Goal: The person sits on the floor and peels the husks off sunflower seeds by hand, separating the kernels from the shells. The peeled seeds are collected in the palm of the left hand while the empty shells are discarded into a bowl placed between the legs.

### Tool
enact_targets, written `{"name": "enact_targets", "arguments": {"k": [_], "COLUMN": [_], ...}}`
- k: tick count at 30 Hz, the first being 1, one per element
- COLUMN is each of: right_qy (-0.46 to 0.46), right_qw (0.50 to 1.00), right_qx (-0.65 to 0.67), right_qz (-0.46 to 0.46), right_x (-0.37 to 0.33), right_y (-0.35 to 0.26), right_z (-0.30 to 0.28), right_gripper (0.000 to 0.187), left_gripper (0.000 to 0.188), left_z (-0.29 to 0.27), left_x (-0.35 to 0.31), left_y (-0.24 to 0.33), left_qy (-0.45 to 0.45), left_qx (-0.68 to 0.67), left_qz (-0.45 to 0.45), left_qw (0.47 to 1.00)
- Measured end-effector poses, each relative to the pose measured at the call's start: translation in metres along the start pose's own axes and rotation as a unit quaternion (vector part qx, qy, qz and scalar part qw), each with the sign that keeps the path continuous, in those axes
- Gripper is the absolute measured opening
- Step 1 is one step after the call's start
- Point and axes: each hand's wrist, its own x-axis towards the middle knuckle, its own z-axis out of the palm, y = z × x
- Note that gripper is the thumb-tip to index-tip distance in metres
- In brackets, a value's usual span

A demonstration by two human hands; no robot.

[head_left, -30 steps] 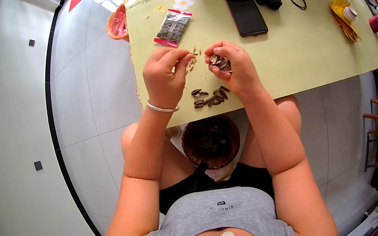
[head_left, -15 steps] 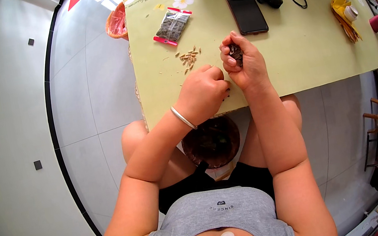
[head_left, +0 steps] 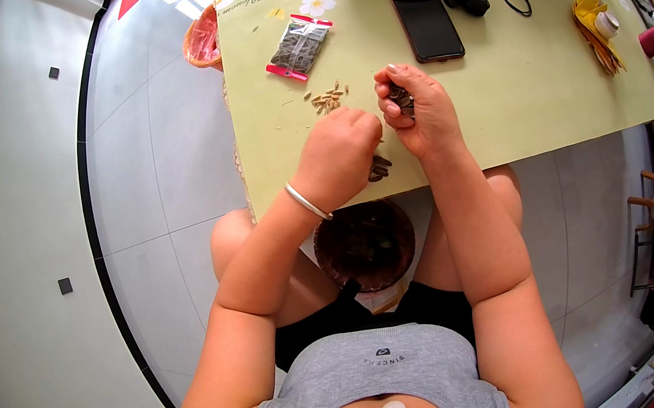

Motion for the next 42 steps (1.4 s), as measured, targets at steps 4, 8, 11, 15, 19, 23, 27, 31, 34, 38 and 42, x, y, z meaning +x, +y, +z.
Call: {"name": "enact_targets", "arguments": {"k": [4,8,11,15,19,23,27,31,34,38,42], "right_qy": [0.032,-0.031,-0.024,-0.009,0.004,-0.003,-0.017,-0.007,-0.019,-0.015,-0.019], "right_qw": [0.993,0.988,0.988,0.984,0.972,0.955,0.966,0.968,0.974,0.963,0.957], "right_qx": [-0.112,-0.151,-0.155,-0.178,-0.226,-0.279,-0.245,-0.243,-0.226,-0.264,-0.279], "right_qz": [0.004,-0.001,-0.015,-0.026,-0.061,-0.097,-0.075,-0.064,-0.023,-0.046,-0.071], "right_x": [-0.005,-0.005,-0.007,-0.008,-0.007,-0.006,-0.005,-0.007,-0.011,-0.009,-0.008], "right_y": [0.002,0.02,0.024,0.025,0.031,0.034,0.032,0.032,0.028,0.032,0.035], "right_z": [0.011,0.012,0.017,0.016,0.015,0.015,0.013,0.015,0.019,0.017,0.016], "right_gripper": [0.014,0.01,0.009,0.009,0.008,0.007,0.008,0.009,0.01,0.009,0.008], "left_gripper": [0.012,0.025,0.023,0.023,0.02,0.021,0.022,0.021,0.021,0.02,0.019], "left_z": [-0.01,-0.014,-0.01,-0.011,-0.01,-0.01,-0.012,-0.014,-0.019,-0.019,-0.017], "left_x": [-0.001,0.003,0.002,0.002,0.002,-0.001,0.0,0.001,-0.001,-0.005,-0.006], "left_y": [-0.001,-0.007,-0.013,-0.006,-0.004,-0.004,-0.001,-0.001,-0.007,-0.006,-0.006], "left_qy": [0.135,0.223,0.214,0.182,0.174,0.157,0.168,0.168,0.158,0.093,0.122], "left_qx": [-0.104,-0.059,0.02,0.104,0.131,0.13,0.074,0.075,0.098,0.153,0.137], "left_qz": [-0.131,-0.077,-0.02,-0.026,-0.021,-0.031,-0.041,-0.036,-0.018,-0.031,-0.023], "left_qw": [0.977,0.97,0.976,0.977,0.976,0.978,0.982,0.982,0.982,0.983,0.983]}}
